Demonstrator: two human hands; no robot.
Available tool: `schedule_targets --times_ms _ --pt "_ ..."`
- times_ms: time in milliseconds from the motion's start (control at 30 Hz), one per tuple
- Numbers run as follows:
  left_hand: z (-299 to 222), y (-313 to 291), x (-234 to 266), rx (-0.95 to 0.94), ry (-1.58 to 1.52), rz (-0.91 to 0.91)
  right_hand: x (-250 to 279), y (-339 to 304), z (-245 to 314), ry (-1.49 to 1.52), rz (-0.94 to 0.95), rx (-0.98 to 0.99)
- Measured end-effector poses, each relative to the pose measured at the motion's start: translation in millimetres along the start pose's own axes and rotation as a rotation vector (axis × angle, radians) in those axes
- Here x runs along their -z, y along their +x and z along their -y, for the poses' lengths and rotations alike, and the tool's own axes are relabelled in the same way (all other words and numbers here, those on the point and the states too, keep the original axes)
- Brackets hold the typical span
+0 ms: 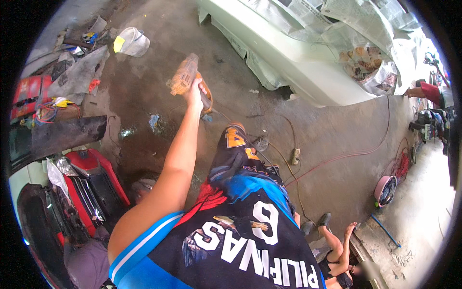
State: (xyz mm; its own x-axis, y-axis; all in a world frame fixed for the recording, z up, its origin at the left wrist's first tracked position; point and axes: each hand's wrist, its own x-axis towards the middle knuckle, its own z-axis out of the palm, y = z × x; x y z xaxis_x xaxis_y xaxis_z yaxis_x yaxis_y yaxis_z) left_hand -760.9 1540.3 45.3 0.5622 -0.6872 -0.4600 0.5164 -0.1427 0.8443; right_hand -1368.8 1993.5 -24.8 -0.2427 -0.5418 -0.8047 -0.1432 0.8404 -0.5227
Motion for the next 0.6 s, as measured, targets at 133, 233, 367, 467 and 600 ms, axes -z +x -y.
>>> schedule_targets --times_ms 133,233,367,467,600 --pt "-1 -43 -21 0.196 0.265 0.236 -19 -21 41 -0.184 -0.02 -0.057" --pt "8 -89 -43 0.18 0.582 0.619 -55 -39 112 -0.119 -0.046 -0.141" --pt "-6 -98 -73 -0.472 0.793 1.075 -114 -35 159 0.08 -0.189 -0.285" --pt "-39 -41 -81 -0.606 0.698 1.175 -177 -26 174 0.113 -0.357 -0.275" --pt "-119 107 -61 0.033 0.793 0.943 -291 -28 198 0.152 -0.408 -0.211"
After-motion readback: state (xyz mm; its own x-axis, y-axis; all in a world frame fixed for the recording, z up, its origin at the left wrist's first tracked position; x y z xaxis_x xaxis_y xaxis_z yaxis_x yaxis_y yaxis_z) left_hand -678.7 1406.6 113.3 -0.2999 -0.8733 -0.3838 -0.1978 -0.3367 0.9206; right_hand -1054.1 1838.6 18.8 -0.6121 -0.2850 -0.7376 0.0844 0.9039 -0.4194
